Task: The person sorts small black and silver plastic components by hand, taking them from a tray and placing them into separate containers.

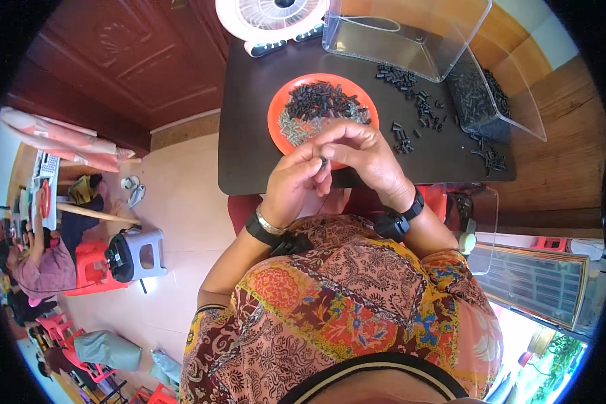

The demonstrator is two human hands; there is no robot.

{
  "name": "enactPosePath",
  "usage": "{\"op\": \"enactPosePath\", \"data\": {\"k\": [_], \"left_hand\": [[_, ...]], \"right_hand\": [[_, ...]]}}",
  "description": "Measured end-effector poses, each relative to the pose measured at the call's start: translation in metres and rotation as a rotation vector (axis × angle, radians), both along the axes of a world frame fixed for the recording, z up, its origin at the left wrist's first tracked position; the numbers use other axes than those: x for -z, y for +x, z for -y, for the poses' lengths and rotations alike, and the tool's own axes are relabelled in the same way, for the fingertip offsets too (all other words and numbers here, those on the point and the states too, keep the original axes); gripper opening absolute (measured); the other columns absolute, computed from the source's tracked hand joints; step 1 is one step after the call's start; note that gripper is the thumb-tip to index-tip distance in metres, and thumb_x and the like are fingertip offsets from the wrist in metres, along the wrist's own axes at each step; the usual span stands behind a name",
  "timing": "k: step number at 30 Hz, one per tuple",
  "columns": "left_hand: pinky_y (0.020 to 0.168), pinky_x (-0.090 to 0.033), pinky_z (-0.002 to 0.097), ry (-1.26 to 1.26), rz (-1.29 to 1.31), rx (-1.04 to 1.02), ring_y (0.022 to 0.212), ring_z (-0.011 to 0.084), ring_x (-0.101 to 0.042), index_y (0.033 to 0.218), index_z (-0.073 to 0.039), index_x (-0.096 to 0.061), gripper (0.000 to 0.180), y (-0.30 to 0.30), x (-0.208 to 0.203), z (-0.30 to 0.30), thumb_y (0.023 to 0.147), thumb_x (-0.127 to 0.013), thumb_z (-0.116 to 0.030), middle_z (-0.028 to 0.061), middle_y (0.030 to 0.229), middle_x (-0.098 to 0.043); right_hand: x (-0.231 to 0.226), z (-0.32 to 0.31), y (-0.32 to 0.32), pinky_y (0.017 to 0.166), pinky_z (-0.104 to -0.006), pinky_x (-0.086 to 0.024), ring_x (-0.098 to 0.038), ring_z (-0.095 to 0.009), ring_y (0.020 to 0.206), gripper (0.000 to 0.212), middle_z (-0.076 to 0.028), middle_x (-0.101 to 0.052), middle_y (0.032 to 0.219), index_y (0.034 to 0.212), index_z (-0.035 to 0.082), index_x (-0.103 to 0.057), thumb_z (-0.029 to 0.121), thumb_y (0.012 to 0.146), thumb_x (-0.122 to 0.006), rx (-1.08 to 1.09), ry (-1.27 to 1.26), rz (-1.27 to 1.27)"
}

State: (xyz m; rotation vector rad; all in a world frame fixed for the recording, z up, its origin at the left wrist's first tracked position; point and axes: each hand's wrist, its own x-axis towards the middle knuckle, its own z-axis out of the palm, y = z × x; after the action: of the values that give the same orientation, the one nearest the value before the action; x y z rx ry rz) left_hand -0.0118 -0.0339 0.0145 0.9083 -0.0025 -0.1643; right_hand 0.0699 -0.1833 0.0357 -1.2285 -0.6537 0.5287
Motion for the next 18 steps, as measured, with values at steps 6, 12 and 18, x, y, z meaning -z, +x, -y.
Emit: {"op": "enactPosePath", "data": {"k": [6,12,18], "left_hand": [[0.055,-0.037,0.0245,0.072,0.015,-0.023,0.063,0.0143,-0.051,0.093,-0.005,-0.053,0.023,0.001,0.005,-0.004,0.092,-0.052,-0.028,0.0002,0.074,-0.046],[0.055,-0.036,0.0244,-0.048,-0.014,-0.031,0.062,0.0146,-0.050,0.092,-0.004,-0.052,0.023,0.003,0.007,-0.008,0.091,-0.052,-0.027,0.0005,0.071,-0.045],[0.058,-0.040,0.0250,-0.089,0.019,0.005,0.064,0.0140,-0.050,0.087,-0.005,-0.049,0.018,0.003,0.009,-0.010,0.092,-0.051,-0.023,0.0016,0.074,-0.046]], "right_hand": [[0.001,-0.002,0.003,0.070,-0.0254,-0.051,-0.062,-0.011,0.072,0.009,-0.004,-0.064,0.081,0.095,-0.001,-0.063,0.005,0.090,-0.060,-0.005,-0.094,-0.014],[0.009,-0.009,-0.001,0.075,-0.0253,-0.049,-0.061,-0.010,0.077,0.008,-0.003,-0.064,0.083,0.095,0.001,-0.065,0.001,0.088,-0.060,0.061,0.010,0.010],[0.021,-0.011,-0.004,0.079,-0.0281,-0.048,-0.061,-0.012,0.081,0.012,-0.004,-0.063,0.087,0.097,0.003,-0.068,-0.001,0.088,-0.060,0.119,0.044,0.071]]}}
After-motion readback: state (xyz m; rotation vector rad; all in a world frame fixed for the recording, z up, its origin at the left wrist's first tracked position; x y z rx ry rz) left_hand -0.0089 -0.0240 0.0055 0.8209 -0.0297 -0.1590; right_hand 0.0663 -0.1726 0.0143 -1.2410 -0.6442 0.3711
